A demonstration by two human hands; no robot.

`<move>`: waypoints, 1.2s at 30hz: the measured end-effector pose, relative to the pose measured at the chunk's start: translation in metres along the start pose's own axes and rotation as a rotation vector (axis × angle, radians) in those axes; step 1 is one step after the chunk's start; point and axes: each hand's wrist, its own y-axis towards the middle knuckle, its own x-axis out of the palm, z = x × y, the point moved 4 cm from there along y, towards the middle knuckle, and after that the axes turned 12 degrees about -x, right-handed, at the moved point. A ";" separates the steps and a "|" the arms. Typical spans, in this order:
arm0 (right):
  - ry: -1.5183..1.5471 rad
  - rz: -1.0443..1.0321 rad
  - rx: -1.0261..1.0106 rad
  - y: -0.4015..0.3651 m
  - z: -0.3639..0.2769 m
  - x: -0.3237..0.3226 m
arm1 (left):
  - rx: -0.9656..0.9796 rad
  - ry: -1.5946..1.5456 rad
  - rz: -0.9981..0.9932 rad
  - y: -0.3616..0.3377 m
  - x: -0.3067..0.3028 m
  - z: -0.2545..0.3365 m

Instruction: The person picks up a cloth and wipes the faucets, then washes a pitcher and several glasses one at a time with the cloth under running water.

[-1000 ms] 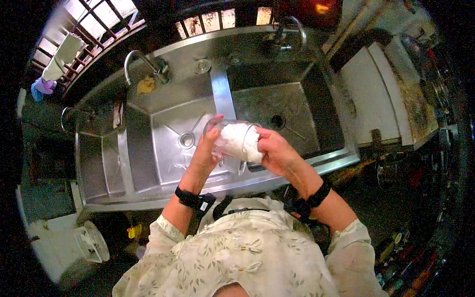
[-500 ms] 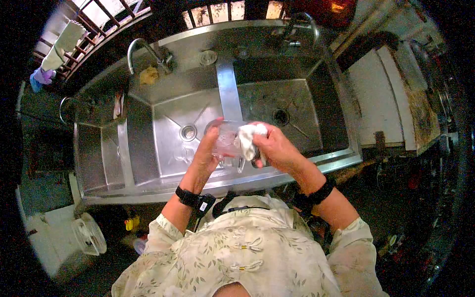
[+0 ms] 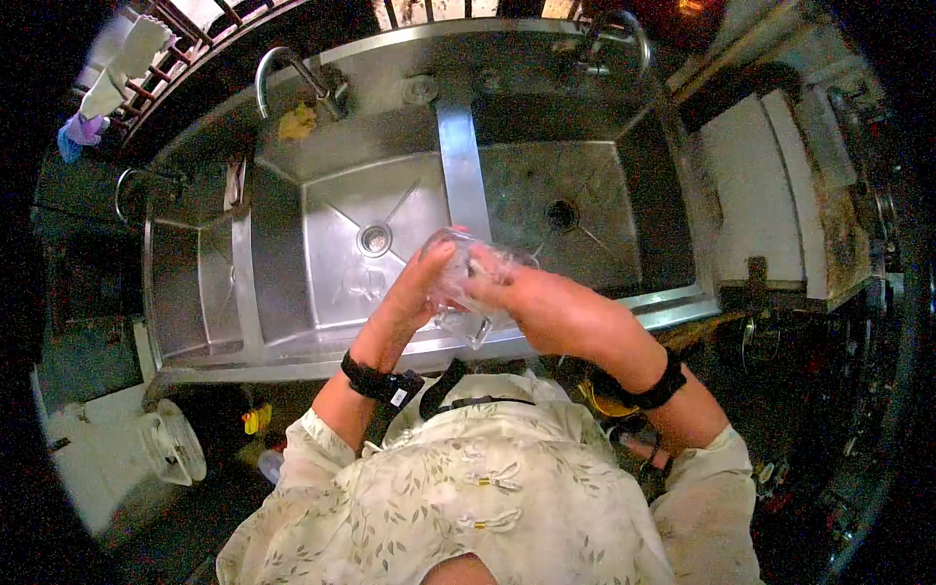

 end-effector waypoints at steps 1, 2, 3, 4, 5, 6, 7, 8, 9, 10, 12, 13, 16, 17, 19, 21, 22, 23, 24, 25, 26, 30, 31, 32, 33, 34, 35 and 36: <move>-0.274 0.059 -0.149 -0.002 -0.012 0.001 | -0.058 -0.060 -0.016 -0.001 0.002 -0.002; -0.270 0.061 -0.144 -0.003 -0.012 0.005 | -0.115 -0.120 -0.034 -0.001 0.004 -0.003; -0.413 0.079 -0.224 -0.005 -0.014 0.009 | -0.120 -0.119 -0.037 0.001 0.004 -0.004; -0.557 0.096 -0.305 -0.007 -0.016 0.013 | -0.133 -0.052 -0.038 0.002 0.004 -0.004; -0.634 0.094 -0.349 -0.007 -0.017 0.017 | -0.147 0.015 -0.038 0.003 0.004 -0.004; -0.633 0.096 -0.347 -0.007 -0.018 0.018 | -0.149 0.016 -0.038 0.004 0.004 -0.004; -0.618 0.004 -0.312 -0.006 -0.017 0.021 | -0.177 0.069 -0.051 0.006 0.004 -0.005; -0.600 -0.086 -0.274 -0.006 -0.015 0.026 | -0.208 0.124 -0.064 0.007 0.005 -0.007; -0.595 -0.081 -0.267 -0.005 -0.005 0.035 | -0.216 0.128 -0.067 0.007 0.009 -0.007; -0.535 0.108 -0.320 -0.002 0.011 0.044 | -0.246 0.147 -0.042 0.008 0.013 -0.007; -0.481 0.303 -0.358 0.006 0.019 0.038 | -0.279 0.174 -0.031 0.011 0.020 -0.006; -0.150 0.310 -0.272 0.018 0.022 0.031 | -0.161 0.176 0.056 0.011 0.018 -0.001; -0.297 0.364 -0.348 0.020 0.046 0.040 | 0.022 0.208 0.153 0.013 0.021 0.010; 0.052 0.462 -0.197 0.022 0.060 0.043 | 0.086 0.236 0.172 0.011 0.022 0.013; 0.397 0.557 -0.048 0.023 0.062 0.041 | 0.229 0.245 0.157 0.008 0.026 0.020; 1.678 0.783 0.012 0.018 0.050 0.045 | 0.450 0.268 0.150 0.002 0.029 0.028; 1.677 0.786 0.010 0.015 0.048 0.043 | 0.450 0.270 0.148 0.003 0.030 0.030; 1.754 0.791 -0.075 0.012 0.045 0.039 | 0.496 0.299 0.127 0.002 0.033 0.033; 1.829 0.794 -0.161 0.008 0.043 0.036 | 0.543 0.328 0.106 0.001 0.035 0.036; 1.827 0.792 -0.164 0.006 0.045 0.034 | 0.546 0.329 0.107 0.003 0.031 0.033; 1.689 0.724 -0.168 0.004 0.047 0.030 | 0.303 0.197 0.026 0.013 0.023 0.020; 0.570 0.544 -0.151 -0.003 0.052 0.020 | -0.182 -0.012 -0.090 0.011 0.036 0.009; 0.743 0.522 -0.149 -0.002 0.053 0.018 | -0.149 -0.032 -0.039 0.013 0.035 0.007; 0.736 0.528 -0.156 -0.001 0.053 0.015 | -0.144 -0.024 -0.042 0.020 0.034 0.002; 0.948 0.563 -0.106 -0.002 0.055 0.015 | -0.011 -0.038 0.014 0.027 0.031 0.001; 1.162 0.593 -0.053 -0.004 0.056 0.017 | 0.120 -0.056 0.070 0.031 0.028 0.001; 1.156 0.600 -0.053 -0.009 0.058 0.021 | 0.203 -0.127 0.064 0.033 0.024 0.000; 1.428 0.740 -0.083 -0.015 0.061 0.027 | 0.201 -0.128 0.058 0.032 0.026 0.002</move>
